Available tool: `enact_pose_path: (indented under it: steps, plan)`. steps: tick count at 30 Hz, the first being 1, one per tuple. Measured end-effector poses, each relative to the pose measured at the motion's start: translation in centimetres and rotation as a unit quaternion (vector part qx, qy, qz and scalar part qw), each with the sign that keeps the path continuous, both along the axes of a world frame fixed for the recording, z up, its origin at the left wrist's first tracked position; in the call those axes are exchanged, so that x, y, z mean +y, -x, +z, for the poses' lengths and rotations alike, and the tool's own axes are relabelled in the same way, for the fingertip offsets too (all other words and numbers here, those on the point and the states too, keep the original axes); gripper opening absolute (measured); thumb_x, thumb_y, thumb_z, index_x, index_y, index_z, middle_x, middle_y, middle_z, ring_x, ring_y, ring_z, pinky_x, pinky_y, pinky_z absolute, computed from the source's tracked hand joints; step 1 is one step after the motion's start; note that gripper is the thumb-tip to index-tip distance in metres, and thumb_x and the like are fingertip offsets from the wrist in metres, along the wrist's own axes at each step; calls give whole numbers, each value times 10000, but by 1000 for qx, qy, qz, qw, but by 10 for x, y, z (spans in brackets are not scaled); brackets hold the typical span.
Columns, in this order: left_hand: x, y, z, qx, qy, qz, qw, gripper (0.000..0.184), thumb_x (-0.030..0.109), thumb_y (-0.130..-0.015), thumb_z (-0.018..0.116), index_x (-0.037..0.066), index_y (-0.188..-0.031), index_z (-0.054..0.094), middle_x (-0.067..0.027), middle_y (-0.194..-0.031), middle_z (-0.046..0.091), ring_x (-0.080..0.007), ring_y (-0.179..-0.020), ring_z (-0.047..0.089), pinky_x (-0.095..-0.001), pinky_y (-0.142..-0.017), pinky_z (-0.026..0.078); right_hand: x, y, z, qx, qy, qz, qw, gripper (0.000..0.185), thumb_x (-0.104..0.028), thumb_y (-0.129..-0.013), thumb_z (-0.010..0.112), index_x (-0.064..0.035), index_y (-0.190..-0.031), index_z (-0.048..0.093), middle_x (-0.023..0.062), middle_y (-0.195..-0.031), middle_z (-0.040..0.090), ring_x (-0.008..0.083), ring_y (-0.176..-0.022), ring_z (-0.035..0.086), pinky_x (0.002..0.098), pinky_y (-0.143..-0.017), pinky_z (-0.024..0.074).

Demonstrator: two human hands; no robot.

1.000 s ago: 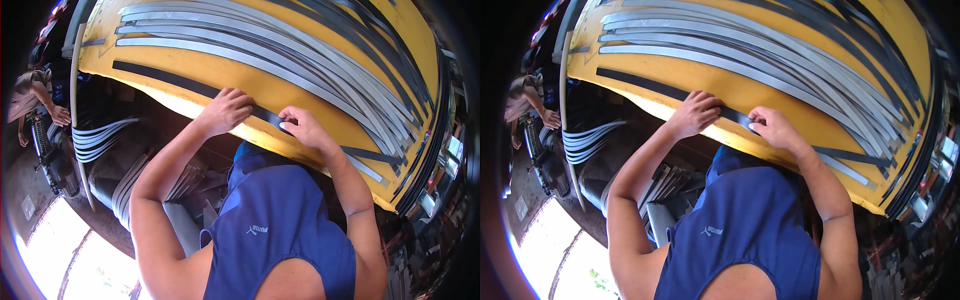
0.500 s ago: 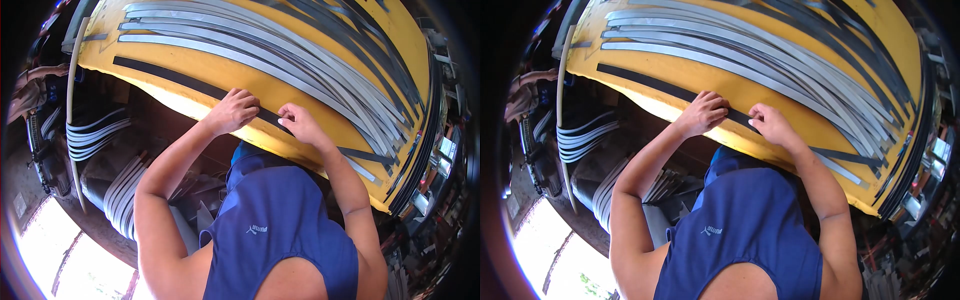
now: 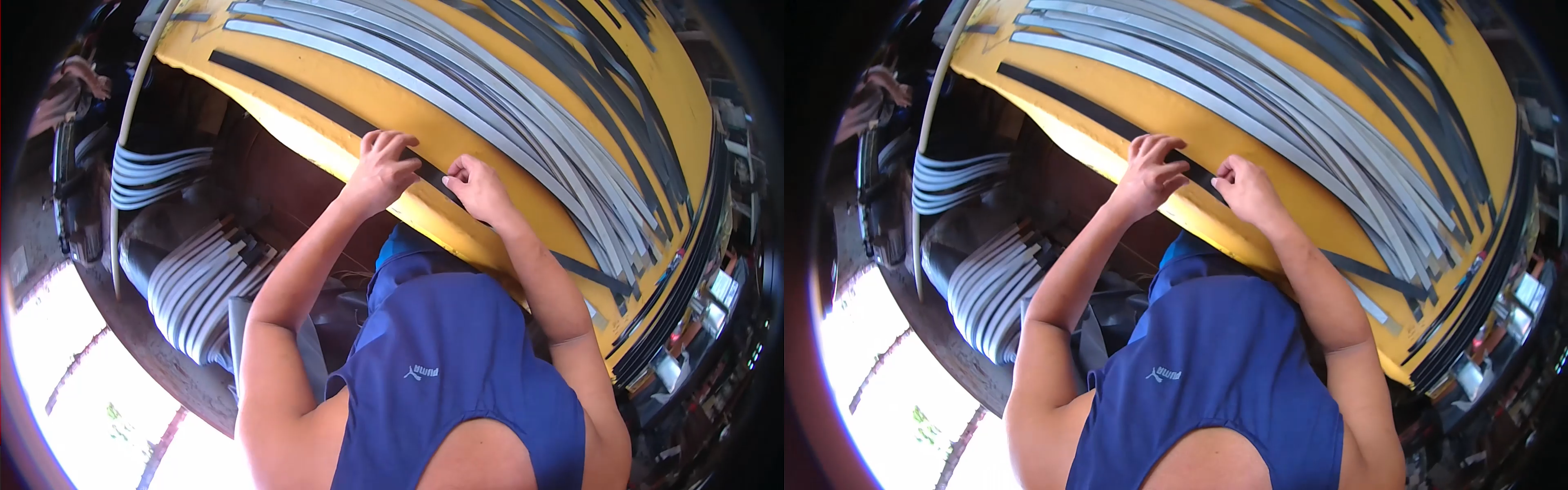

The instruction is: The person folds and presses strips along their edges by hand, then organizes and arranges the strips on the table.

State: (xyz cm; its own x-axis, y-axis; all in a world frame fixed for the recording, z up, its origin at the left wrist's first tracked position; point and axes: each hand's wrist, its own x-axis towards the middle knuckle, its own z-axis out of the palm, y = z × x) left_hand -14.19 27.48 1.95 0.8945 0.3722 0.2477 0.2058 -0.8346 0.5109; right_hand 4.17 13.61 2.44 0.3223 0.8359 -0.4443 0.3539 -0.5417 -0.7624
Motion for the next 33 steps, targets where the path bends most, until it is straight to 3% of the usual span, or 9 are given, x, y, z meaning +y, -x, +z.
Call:
enact_pose_path:
  steps: [4, 7, 8, 10, 16, 20, 24, 27, 33]
  plan:
    - [-36, 2, -10, 20, -9, 257, 966, 357, 284, -804, 798, 95, -1100, 735, -102, -1229, 611, -312, -1204, 547, -495, -1043, 378, 1, -3, 1, -1, 4, 23, 1000, 201, -145, -875, 725, 21, -965, 658, 185, -878, 715, 323, -790, 697, 398, -743, 546]
    - [-60, -8, -23, 56, -55, 344, 935, 460, 368, -825, 778, 96, -1192, 721, -101, -1323, 592, -307, -1336, 487, -573, -1120, 302, -4, -7, -8, 9, -44, 44, 998, 242, -131, -890, 716, 22, -1066, 649, 176, -899, 726, 291, -809, 710, 383, -753, 550]
    - [-65, -11, -26, 67, -52, 368, 926, 492, 394, -828, 772, 96, -1215, 714, -99, -1354, 584, -302, -1375, 462, -599, -1139, 273, -10, -11, -6, 63, -39, 49, 996, 276, -123, -895, 711, 24, -1117, 636, 172, -898, 725, 276, -809, 708, 374, -751, 551]
    - [-70, -17, -18, 118, -41, 382, 916, 590, 466, -821, 770, 100, -1275, 688, -92, -1415, 552, -293, -1417, 417, -634, -1162, 238, -22, -21, 3, 166, -24, 62, 984, 354, -107, -906, 702, 28, -1220, 610, 166, -897, 724, 244, -809, 705, 357, -749, 552]
    - [-81, -29, -10, 193, -45, 401, 894, 822, 613, -780, 746, 91, -1398, 597, -96, -1511, 473, -306, -1496, 308, -662, -1184, 200, -69, -60, 12, 238, -27, 177, 955, 558, -81, -908, 692, 2, -1431, 515, 127, -847, 668, 145, -753, 637, 320, -696, 534]
    - [-84, -31, -12, 210, -38, 420, 882, 862, 648, -783, 722, 105, -1434, 562, -76, -1557, 431, -305, -1514, 272, -659, -1190, 192, -84, -70, -1, 125, -86, 237, 960, 423, -83, -908, 695, 7, -1316, 631, 91, -792, 647, 97, -707, 589, 286, -680, 526]
    - [-88, -32, -17, 221, -40, 437, 871, 879, 675, -788, 696, 133, -1461, 536, -40, -1596, 394, -298, -1523, 249, -663, -1191, 179, -88, -71, -2, 160, -94, 224, 957, 416, -126, -902, 705, 4, -1292, 646, 157, -841, 709, 128, -675, 608, 298, -684, 529]
    - [-87, -32, -18, 224, -46, 436, 870, 878, 678, -792, 689, 135, -1464, 533, -40, -1597, 394, -301, -1524, 248, -667, -1189, 175, -84, -75, -2, 113, -52, 257, 958, 411, -124, -904, 699, 18, -1286, 645, 191, -888, 734, 149, -715, 668, 305, -706, 538]
    - [-89, -31, -21, 225, -50, 436, 870, 876, 686, -798, 676, 141, -1468, 528, -41, -1601, 392, -306, -1527, 241, -668, -1187, 173, -87, -70, -10, 148, -96, 218, 960, 414, -130, -902, 699, 28, -1280, 643, 211, -833, 715, 166, -721, 678, 314, -697, 538]
